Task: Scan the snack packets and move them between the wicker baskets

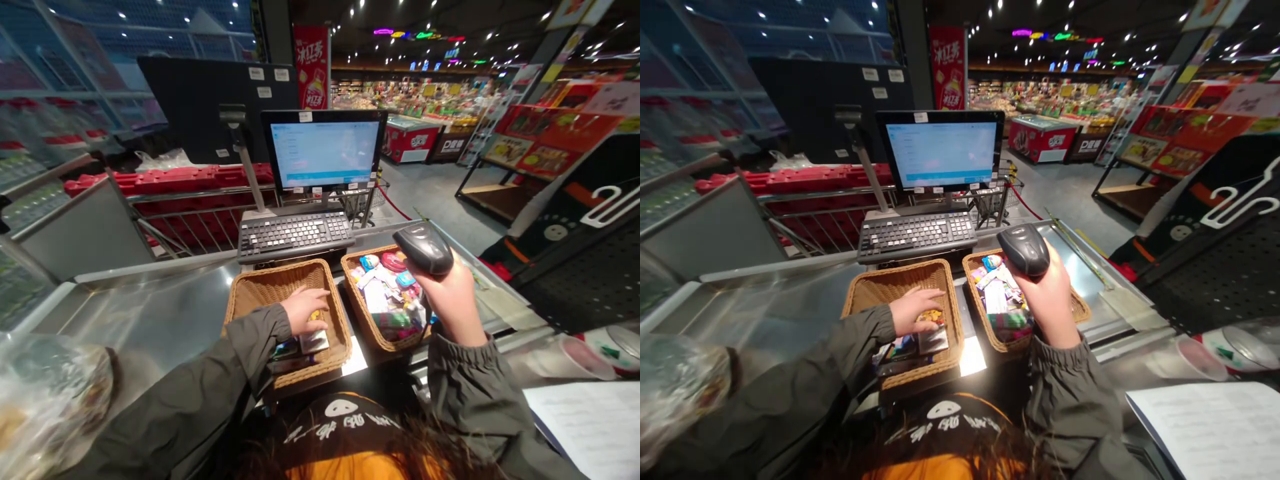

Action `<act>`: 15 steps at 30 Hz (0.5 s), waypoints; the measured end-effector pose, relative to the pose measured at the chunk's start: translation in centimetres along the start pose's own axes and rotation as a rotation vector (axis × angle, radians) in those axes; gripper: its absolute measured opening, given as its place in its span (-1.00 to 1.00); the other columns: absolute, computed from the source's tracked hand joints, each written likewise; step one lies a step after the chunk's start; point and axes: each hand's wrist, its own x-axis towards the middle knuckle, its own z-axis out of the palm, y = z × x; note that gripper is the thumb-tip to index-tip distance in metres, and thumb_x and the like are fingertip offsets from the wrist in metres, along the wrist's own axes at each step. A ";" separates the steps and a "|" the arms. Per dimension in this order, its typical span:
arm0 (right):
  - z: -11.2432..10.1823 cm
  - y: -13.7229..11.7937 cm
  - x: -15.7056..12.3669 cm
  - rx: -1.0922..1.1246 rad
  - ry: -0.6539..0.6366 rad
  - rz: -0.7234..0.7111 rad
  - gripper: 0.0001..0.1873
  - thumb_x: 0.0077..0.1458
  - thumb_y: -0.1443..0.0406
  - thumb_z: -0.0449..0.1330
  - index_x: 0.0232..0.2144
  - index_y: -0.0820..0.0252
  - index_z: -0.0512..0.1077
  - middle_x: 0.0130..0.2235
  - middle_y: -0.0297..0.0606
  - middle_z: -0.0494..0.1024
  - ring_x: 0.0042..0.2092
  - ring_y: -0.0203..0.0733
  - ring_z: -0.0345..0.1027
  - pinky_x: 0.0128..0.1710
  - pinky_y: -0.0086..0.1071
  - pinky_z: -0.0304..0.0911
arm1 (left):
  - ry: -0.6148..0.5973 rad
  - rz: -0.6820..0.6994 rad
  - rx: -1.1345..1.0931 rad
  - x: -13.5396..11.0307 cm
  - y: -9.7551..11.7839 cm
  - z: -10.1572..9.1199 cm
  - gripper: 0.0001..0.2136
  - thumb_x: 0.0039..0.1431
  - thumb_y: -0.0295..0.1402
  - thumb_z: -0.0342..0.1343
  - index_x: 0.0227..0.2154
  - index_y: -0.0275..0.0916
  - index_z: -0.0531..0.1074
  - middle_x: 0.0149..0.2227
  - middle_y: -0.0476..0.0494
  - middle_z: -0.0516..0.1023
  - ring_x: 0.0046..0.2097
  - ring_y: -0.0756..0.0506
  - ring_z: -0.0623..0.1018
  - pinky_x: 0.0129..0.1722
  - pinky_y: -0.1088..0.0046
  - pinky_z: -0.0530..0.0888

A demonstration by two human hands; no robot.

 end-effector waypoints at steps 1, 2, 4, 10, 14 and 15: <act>-0.6 0.4 0.0 -0.012 0.023 0.018 -0.44 -0.11 0.03 0.32 -0.10 0.21 0.48 -0.06 -0.05 0.57 -0.05 0.09 0.45 0.03 0.01 0.31 | 0.044 0.026 0.008 1.4 0.8 -0.1 -0.64 0.15 -0.06 0.19 -0.04 -0.08 0.49 0.32 -0.21 0.26 0.33 -0.29 0.25 0.27 -0.24 0.08; -1.1 0.8 0.0 -0.023 0.038 0.030 -0.44 -0.11 0.02 0.32 -0.09 0.21 0.48 -0.06 -0.05 0.56 -0.05 0.09 0.45 0.03 0.01 0.31 | 0.080 0.048 0.020 2.9 1.7 -0.1 -0.64 0.15 -0.07 0.19 -0.05 -0.09 0.50 0.32 -0.22 0.25 0.33 -0.30 0.23 0.27 -0.25 0.08; -1.9 1.4 -0.1 -0.039 0.050 0.041 -0.44 -0.12 0.02 0.32 -0.10 0.20 0.48 -0.08 -0.06 0.57 -0.06 0.07 0.45 0.02 -0.02 0.32 | 0.136 0.075 0.045 5.8 3.3 0.3 -0.67 0.14 -0.09 0.21 -0.08 -0.11 0.52 0.33 -0.23 0.23 0.34 -0.32 0.21 0.26 -0.27 0.09; -3.8 2.9 0.1 -0.064 0.057 0.067 -0.46 -0.12 0.00 0.32 -0.14 0.20 0.48 -0.12 -0.07 0.58 -0.09 0.08 0.47 -0.04 -0.06 0.36 | 0.281 0.147 0.117 13.6 7.9 1.7 -0.68 0.17 -0.06 0.17 -0.17 -0.17 0.57 0.29 -0.30 0.30 0.32 -0.38 0.23 0.25 -0.29 0.09; -4.8 4.4 0.4 -0.086 0.093 0.093 -0.42 -0.13 0.00 0.32 -0.11 0.21 0.49 -0.08 -0.04 0.57 -0.05 0.10 0.45 0.03 -0.02 0.32 | 0.307 0.195 0.171 17.3 10.3 2.0 -0.74 0.21 -0.13 0.13 -0.27 -0.20 0.59 0.23 -0.29 0.38 0.30 -0.35 0.26 0.30 -0.24 0.02; -4.9 4.8 0.5 -0.090 0.099 0.098 -0.42 -0.14 0.00 0.32 -0.11 0.22 0.49 -0.09 -0.03 0.57 -0.05 0.10 0.45 0.04 0.00 0.31 | 0.302 0.180 0.177 18.1 10.6 2.2 -0.76 0.22 -0.17 0.12 -0.30 -0.21 0.59 0.20 -0.27 0.41 0.29 -0.33 0.27 0.31 -0.23 -0.01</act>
